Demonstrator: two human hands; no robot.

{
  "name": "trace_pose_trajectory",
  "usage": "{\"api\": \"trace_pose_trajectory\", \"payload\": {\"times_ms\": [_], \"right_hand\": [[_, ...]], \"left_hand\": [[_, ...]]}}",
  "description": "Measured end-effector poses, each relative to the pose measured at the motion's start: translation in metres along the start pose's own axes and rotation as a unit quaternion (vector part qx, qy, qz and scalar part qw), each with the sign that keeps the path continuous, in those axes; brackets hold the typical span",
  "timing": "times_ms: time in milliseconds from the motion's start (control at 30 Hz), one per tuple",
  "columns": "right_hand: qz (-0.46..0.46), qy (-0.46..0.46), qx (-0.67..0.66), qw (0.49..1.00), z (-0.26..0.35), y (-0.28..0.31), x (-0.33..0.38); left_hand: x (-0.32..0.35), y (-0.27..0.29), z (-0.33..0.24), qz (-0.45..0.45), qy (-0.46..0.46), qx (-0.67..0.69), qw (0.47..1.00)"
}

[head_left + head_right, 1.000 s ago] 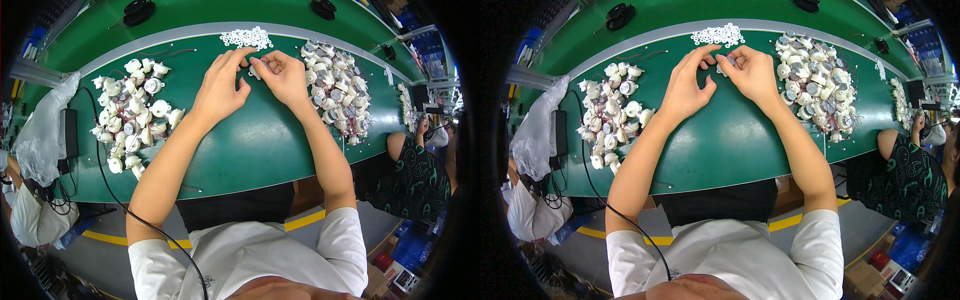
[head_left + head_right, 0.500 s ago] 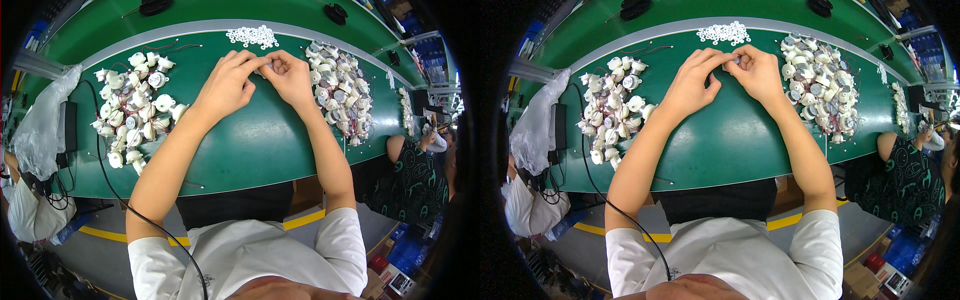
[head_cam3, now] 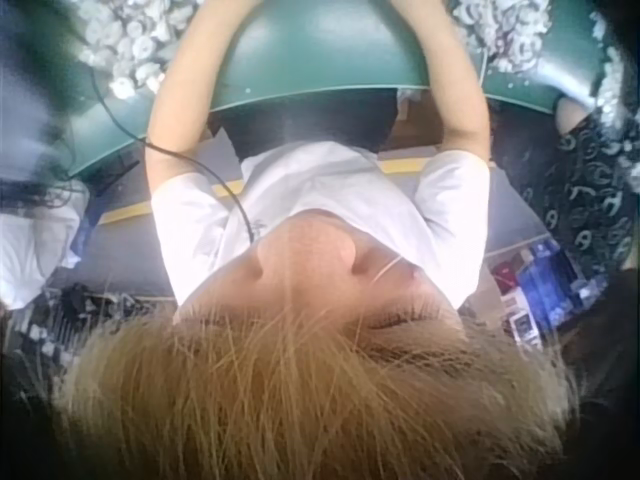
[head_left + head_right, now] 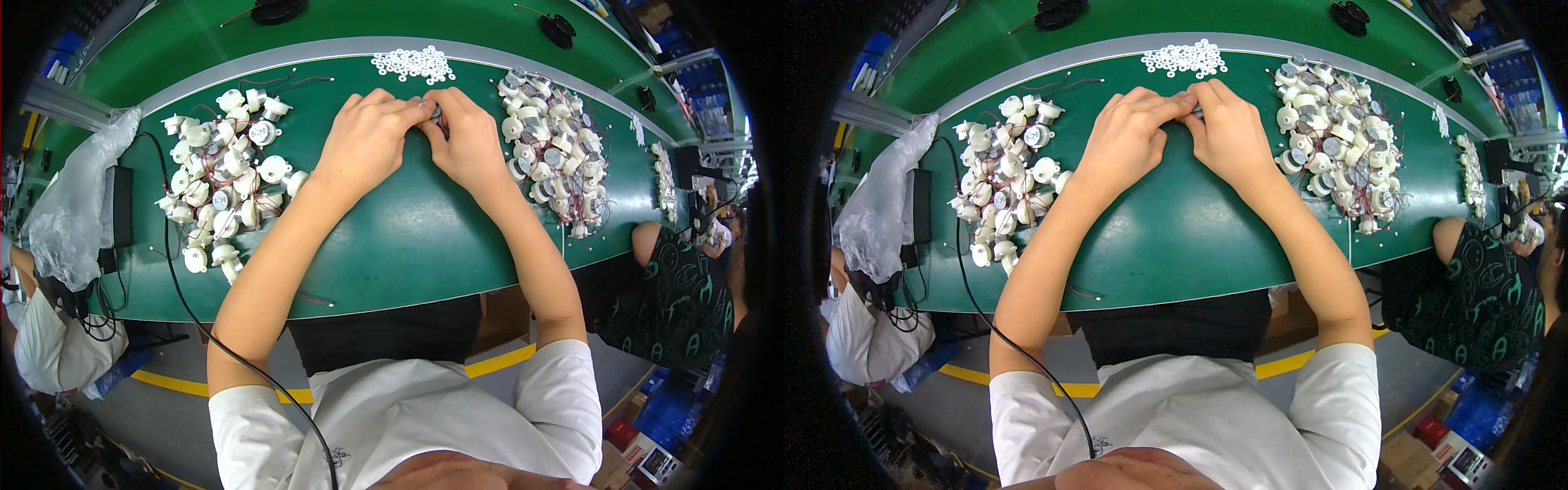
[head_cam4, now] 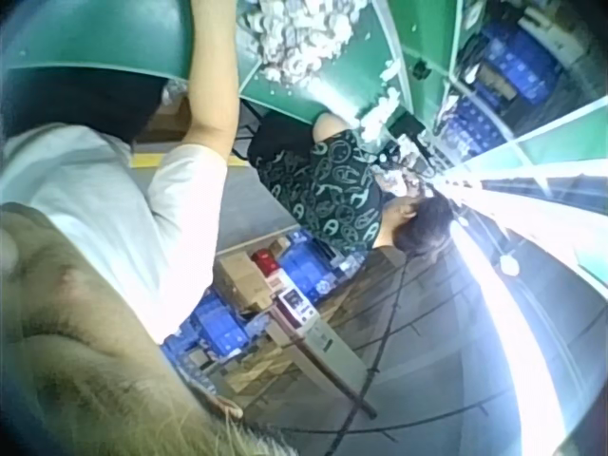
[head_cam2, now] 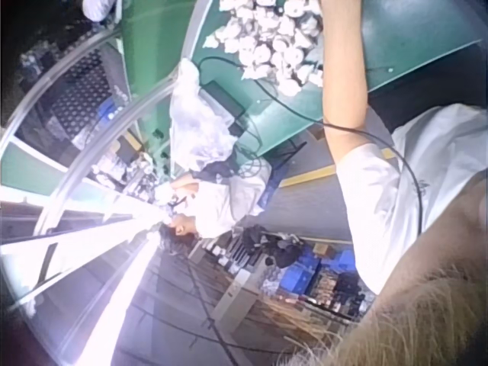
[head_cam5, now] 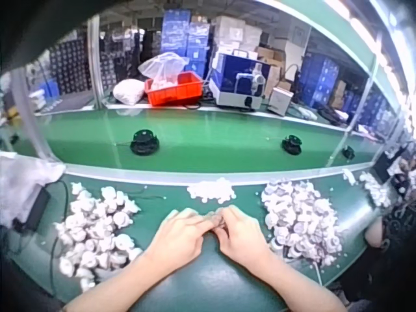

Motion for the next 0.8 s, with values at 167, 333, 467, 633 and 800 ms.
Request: {"api": "trace_pose_trajectory", "payload": {"times_ms": [167,333,467,633,800], "right_hand": [[0.064,-0.064,-0.059,0.994,-0.004,0.006,-0.008],[0.004,0.026,0.011,1.000,0.001,-0.001,0.002],[0.010,0.018,0.024,1.000,0.003,-0.003,-0.003],[0.024,-0.035,-0.028,0.999,0.003,0.003,-0.005],[0.074,-0.044,0.018,0.996,0.011,0.020,0.008]], "left_hand": [[0.007,-0.004,-0.006,-0.048,-0.021,-0.062,0.997],[0.006,-0.007,-0.009,-0.024,-0.020,-0.074,0.997],[0.011,-0.006,-0.003,-0.051,-0.023,-0.058,0.997],[0.006,0.007,-0.003,-0.017,-0.002,-0.025,1.000],[0.003,0.048,0.005,-0.055,0.046,-0.173,0.982]]}}
Point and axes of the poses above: each hand's wrist, its own x-axis away from the middle knuckle, its own y-axis out of the back of the hand, z = x × y, the point moved 3 cm from there along -x, towards the middle knuckle, and after that the axes turned 9 degrees about -z, right-handed, at the moved point
